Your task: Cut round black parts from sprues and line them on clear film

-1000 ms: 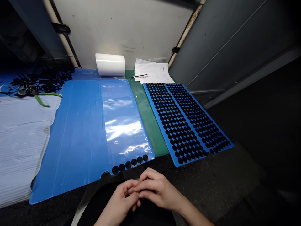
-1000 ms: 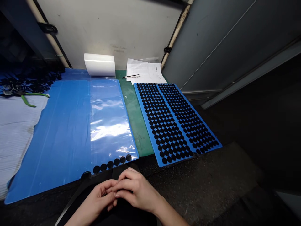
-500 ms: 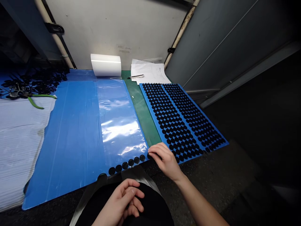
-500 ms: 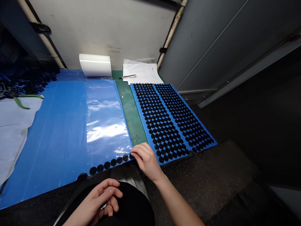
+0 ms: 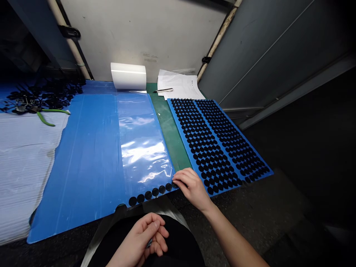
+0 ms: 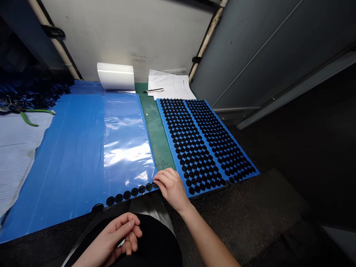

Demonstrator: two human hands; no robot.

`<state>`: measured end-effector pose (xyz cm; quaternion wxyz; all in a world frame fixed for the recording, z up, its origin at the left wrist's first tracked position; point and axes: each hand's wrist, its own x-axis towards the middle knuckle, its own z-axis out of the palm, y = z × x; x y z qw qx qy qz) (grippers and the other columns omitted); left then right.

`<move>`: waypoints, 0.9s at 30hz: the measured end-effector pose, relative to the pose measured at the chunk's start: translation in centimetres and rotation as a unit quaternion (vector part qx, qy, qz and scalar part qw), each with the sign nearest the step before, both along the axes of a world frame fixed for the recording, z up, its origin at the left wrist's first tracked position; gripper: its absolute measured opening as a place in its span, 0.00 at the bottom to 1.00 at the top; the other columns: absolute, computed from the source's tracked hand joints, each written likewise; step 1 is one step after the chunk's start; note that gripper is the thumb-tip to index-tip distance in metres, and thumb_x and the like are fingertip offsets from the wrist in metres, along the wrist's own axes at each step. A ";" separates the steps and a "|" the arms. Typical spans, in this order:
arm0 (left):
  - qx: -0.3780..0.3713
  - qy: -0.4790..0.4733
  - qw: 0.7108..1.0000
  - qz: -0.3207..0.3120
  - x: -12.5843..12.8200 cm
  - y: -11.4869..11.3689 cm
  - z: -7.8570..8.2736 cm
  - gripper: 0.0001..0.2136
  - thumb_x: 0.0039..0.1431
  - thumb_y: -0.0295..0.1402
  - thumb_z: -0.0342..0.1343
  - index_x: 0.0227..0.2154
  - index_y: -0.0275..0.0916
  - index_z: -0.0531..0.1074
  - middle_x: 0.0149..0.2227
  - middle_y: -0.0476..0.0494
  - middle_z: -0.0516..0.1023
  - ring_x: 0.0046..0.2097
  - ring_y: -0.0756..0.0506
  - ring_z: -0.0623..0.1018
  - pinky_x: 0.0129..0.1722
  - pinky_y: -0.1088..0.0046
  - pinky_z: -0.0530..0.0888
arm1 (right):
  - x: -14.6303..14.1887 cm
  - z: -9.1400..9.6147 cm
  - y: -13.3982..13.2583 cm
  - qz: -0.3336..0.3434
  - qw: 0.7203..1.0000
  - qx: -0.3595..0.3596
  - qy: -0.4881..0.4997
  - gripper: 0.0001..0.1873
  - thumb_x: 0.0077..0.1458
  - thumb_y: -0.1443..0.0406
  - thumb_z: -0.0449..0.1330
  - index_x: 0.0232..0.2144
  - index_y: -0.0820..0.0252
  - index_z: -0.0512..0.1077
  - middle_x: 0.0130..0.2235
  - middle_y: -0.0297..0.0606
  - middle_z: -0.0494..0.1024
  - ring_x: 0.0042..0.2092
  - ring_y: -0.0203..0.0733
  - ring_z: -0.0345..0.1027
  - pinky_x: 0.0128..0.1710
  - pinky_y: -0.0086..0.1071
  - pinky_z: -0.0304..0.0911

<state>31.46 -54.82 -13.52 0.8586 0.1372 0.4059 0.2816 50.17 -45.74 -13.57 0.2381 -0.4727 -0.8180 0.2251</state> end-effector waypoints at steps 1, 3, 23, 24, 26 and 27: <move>0.001 0.002 1.000 -0.003 0.0 0.0 -0.1 0.09 0.55 0.36 0.48 0.29 0.33 0.64 0.26 0.44 0.72 0.22 0.55 0.70 0.21 0.82 0.63 | 0.0 0.0 0.0 -0.001 1.000 0.002 -0.004 0.05 0.55 0.69 0.52 0.32 0.57 0.68 0.34 0.37 0.72 0.38 0.43 0.62 0.38 0.37 0.58; 0.006 0.004 1.000 -0.009 -0.1 0.0 -0.3 0.10 0.55 0.36 0.48 0.29 0.33 0.64 0.26 0.44 0.72 0.22 0.55 0.70 0.21 0.82 0.63 | 0.0 -0.1 0.0 -0.004 1.000 0.005 -0.010 0.05 0.55 0.69 0.52 0.32 0.57 0.68 0.34 0.37 0.71 0.38 0.43 0.62 0.39 0.37 0.57; 0.418 0.684 0.596 -0.044 -3.1 -1.7 -1.0 0.18 0.54 0.35 0.47 0.50 0.48 0.61 0.22 0.47 0.71 0.21 0.50 0.67 0.19 0.77 0.57 | -0.1 -0.3 -0.2 -0.002 1.000 0.005 -0.030 0.04 0.56 0.69 0.52 0.33 0.57 0.67 0.36 0.37 0.70 0.40 0.44 0.60 0.40 0.38 0.55; 0.413 0.689 0.594 -0.049 -2.9 -1.7 -1.0 0.18 0.54 0.35 0.47 0.49 0.49 0.62 0.21 0.47 0.70 0.20 0.51 0.66 0.19 0.76 0.56 | -0.1 -0.3 -0.2 -0.002 1.000 0.005 -0.028 0.04 0.56 0.69 0.52 0.33 0.57 0.67 0.36 0.38 0.70 0.40 0.44 0.60 0.39 0.38 0.55; 0.404 0.688 0.601 -0.048 -2.7 -1.6 -0.8 0.17 0.54 0.36 0.47 0.48 0.49 0.63 0.21 0.47 0.70 0.19 0.51 0.64 0.19 0.76 0.54 | -0.1 -0.2 -0.3 -0.004 1.000 0.003 -0.027 0.05 0.56 0.69 0.52 0.33 0.57 0.67 0.36 0.37 0.70 0.39 0.44 0.60 0.39 0.38 0.56; 0.404 0.687 0.602 -0.048 -2.6 -1.5 -0.6 0.17 0.54 0.37 0.47 0.48 0.49 0.63 0.21 0.46 0.71 0.20 0.51 0.65 0.19 0.76 0.54 | -0.1 -0.2 -0.3 -0.004 1.000 0.001 -0.027 0.04 0.56 0.69 0.52 0.33 0.57 0.67 0.36 0.37 0.70 0.39 0.43 0.60 0.40 0.38 0.55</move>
